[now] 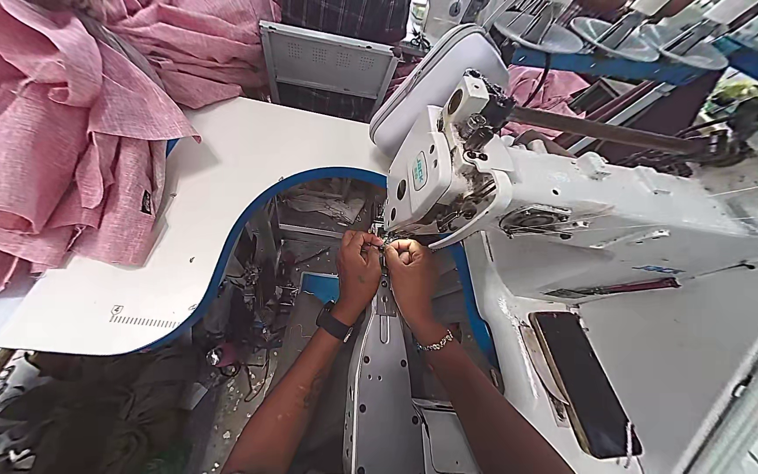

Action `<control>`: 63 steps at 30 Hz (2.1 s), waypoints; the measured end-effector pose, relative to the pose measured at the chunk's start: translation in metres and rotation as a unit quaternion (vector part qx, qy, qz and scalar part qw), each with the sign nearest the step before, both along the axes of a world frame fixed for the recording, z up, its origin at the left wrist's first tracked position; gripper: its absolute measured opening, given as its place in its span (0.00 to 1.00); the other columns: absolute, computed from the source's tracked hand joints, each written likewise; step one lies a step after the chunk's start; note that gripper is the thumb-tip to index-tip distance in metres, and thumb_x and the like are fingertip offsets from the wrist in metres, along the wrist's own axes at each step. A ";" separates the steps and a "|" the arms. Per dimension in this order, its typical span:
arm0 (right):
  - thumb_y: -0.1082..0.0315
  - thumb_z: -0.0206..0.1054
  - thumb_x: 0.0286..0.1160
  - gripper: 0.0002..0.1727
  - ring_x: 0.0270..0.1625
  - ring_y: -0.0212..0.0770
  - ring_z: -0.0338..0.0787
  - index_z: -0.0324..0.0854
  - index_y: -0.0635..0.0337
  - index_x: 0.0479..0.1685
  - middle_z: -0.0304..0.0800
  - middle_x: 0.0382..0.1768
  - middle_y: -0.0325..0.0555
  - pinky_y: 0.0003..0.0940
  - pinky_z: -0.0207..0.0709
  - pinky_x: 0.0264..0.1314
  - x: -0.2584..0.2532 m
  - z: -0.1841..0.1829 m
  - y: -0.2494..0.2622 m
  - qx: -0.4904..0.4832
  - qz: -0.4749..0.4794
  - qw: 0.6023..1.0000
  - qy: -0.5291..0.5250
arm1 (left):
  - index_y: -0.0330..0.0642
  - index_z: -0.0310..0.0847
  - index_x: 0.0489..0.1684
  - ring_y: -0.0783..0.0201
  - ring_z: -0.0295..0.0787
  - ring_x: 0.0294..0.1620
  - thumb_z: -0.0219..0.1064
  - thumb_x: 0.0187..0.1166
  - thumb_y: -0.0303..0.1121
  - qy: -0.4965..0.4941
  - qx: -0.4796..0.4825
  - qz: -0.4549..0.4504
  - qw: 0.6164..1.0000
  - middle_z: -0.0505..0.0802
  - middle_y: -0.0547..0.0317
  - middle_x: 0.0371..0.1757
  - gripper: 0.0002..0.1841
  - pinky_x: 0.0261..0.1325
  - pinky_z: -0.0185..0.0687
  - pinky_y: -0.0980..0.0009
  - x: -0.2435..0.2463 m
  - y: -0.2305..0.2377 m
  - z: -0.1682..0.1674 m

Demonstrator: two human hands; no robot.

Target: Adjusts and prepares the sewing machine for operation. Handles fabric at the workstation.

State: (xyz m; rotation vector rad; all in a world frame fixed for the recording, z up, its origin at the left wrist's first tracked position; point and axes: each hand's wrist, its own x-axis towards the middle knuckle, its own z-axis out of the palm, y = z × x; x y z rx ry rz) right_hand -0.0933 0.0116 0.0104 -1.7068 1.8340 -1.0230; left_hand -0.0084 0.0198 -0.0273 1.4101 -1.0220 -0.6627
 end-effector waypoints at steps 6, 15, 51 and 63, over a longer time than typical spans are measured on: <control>0.68 0.71 0.72 0.08 0.20 0.26 0.66 0.83 0.59 0.26 0.66 0.15 0.28 0.28 0.63 0.30 0.000 -0.002 0.000 -0.014 0.000 1.000 -0.008 | 0.36 0.88 0.38 0.66 0.81 0.36 0.62 0.76 0.24 -0.001 -0.010 0.002 1.000 0.86 0.54 0.42 0.07 0.42 0.78 0.68 -0.001 -0.001 -0.003; 0.68 0.72 0.70 0.07 0.20 0.24 0.66 0.84 0.60 0.27 0.66 0.15 0.28 0.25 0.62 0.29 0.001 -0.002 0.001 -0.026 -0.003 1.000 -0.008 | 0.35 0.89 0.36 0.64 0.83 0.41 0.62 0.75 0.23 -0.018 -0.026 0.008 0.999 0.86 0.53 0.41 0.08 0.46 0.79 0.67 -0.002 -0.001 -0.003; 0.68 0.70 0.77 0.10 0.41 0.46 0.93 0.92 0.65 0.48 0.95 0.39 0.52 0.47 0.83 0.51 -0.033 0.052 0.022 0.028 0.163 0.986 0.017 | 0.41 0.74 0.38 0.82 0.66 0.13 0.47 0.89 0.22 0.183 -0.026 0.028 0.982 0.74 0.73 0.16 0.11 0.19 0.64 0.86 0.111 0.029 0.011; 0.71 0.76 0.73 0.04 0.37 0.42 0.91 0.92 0.61 0.42 0.94 0.34 0.48 0.46 0.81 0.48 -0.029 0.025 0.001 0.009 0.101 0.994 -0.027 | 0.29 0.82 0.64 0.32 0.86 0.66 0.55 0.88 0.33 -0.247 0.430 -0.053 0.867 0.90 0.29 0.59 0.17 0.69 0.75 0.35 0.135 0.090 -0.127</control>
